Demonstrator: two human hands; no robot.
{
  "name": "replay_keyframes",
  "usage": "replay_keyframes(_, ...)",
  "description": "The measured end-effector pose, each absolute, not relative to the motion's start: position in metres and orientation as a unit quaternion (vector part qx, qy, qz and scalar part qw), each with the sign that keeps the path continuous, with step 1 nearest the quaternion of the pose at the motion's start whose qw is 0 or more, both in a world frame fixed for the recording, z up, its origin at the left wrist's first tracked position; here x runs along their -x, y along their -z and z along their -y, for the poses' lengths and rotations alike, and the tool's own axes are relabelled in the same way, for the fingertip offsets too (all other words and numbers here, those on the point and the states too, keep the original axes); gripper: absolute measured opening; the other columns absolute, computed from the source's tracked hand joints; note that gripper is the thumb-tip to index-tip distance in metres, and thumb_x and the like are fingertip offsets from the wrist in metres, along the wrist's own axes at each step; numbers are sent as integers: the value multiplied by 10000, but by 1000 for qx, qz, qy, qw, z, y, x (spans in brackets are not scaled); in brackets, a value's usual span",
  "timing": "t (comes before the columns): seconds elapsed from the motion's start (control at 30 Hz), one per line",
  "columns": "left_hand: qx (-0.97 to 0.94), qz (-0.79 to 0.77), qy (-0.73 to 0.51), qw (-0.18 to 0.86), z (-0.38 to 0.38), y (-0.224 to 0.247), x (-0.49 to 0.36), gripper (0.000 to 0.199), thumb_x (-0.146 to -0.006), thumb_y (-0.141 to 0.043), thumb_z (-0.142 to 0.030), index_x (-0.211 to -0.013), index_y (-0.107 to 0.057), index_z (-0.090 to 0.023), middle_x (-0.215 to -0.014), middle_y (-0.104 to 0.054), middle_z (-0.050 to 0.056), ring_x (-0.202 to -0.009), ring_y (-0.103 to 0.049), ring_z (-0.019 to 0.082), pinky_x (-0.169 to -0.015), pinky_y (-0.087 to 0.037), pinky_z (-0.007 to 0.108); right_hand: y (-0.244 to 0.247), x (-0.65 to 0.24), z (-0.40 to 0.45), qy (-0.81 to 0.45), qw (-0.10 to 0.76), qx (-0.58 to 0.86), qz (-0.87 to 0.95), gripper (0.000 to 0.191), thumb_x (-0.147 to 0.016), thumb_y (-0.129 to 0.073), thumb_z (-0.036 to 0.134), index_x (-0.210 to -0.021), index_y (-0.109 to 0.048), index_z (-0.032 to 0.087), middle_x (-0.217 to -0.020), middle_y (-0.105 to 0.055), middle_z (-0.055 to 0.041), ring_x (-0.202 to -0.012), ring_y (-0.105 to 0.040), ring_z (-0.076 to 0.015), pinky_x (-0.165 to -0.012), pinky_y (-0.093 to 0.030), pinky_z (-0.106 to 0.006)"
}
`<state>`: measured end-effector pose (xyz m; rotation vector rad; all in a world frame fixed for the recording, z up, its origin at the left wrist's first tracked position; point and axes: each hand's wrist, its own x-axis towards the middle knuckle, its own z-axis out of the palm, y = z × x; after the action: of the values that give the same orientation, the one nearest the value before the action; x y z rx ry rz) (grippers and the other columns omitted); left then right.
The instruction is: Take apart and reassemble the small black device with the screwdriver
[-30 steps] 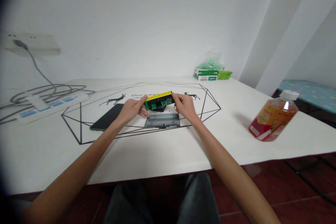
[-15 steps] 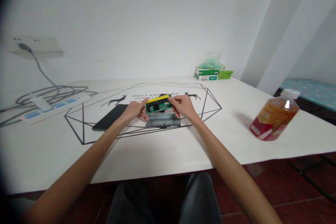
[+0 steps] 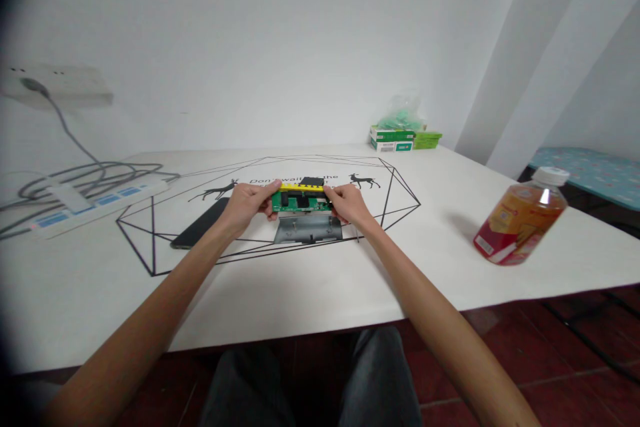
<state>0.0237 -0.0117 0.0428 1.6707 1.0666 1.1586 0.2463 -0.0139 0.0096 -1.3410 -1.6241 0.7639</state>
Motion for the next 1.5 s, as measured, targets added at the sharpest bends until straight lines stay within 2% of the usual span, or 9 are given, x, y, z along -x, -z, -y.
replay_keyframes(0.2,-709,-399,-429,393,23,-47,-30,567,-790,-570,-581,-418,-539,-154,-411,-556,46,-398,-530,124,-473,-458,250,-2,-244,8,-279,415,554,665,540,-851,-419,624,-536,-447,187,-380,-460,37,-312,-378,-70,-351,-263,-190)
replay_keyframes(0.33,-712,-393,-432,391,21,-46,-28,551,-781,-593,-568,-430,-571,-144,-402,-554,45,-395,-536,125,-464,-457,241,-3,-244,8,-270,417,557,665,526,-858,-420,617,-554,-452,189,-390,-459,37,-335,-414,-80,-361,-281,-190)
replay_keyframes(0.57,-716,-466,-368,367,8,-41,-19,521,-768,-600,-582,-497,-589,-136,-441,-608,63,-427,-593,150,-459,-482,235,-11,-251,11,-274,466,563,625,565,-818,-423,718,-624,-495,192,-415,-506,22,-289,-446,-103,-298,-303,-206)
replay_keyframes(0.7,-717,-485,-334,372,2,-35,-16,543,-748,-587,-632,-538,-593,-131,-437,-609,68,-411,-601,163,-425,-453,229,-16,-251,17,-288,485,551,615,587,-788,-434,753,-617,-491,195,-409,-503,13,-291,-491,-131,-255,-339,-219)
replay_keyframes(0.87,-687,-495,-327,419,1,-35,-15,544,-726,-595,-657,-696,-618,-115,-648,-712,118,-390,-590,149,-396,-431,231,-21,-248,21,-316,498,537,603,606,-741,-497,764,-565,-483,184,-431,-535,-14,-303,-537,-144,-254,-398,-223)
replay_keyframes(1.07,-643,-486,-349,478,0,-37,-13,567,-720,-644,-628,-952,-629,-111,-675,-718,109,-393,-567,140,-397,-436,233,-23,-251,19,-409,494,530,554,584,-687,-606,730,-563,-535,164,-487,-608,-82,-399,-626,-199,-320,-500,-259)
replay_keyframes(1.2,-637,-489,-358,475,-1,-38,-11,581,-713,-653,-627,-956,-640,-100,-715,-718,122,-404,-555,122,-382,-416,213,-28,-255,21,-445,486,520,544,539,-715,-640,664,-644,-605,131,-554,-647,-112,-467,-659,-208,-353,-519,-250)
replay_keyframes(1.37,-685,-455,-329,464,1,-41,-5,561,-707,-653,-618,-909,-694,-95,-905,-720,168,-480,-572,114,-395,-408,206,-38,-261,27,-483,461,504,547,411,-744,-694,496,-761,-663,87,-695,-688,-137,-576,-688,-211,-421,-554,-254)
replay_keyframes(1.5,-727,-435,-288,447,6,-46,1,530,-712,-668,-557,-980,-718,-102,-969,-704,167,-579,-576,129,-427,-415,205,-40,-265,31,-465,424,497,598,426,-681,-746,505,-772,-695,92,-719,-683,-112,-601,-679,-184,-437,-552,-235)
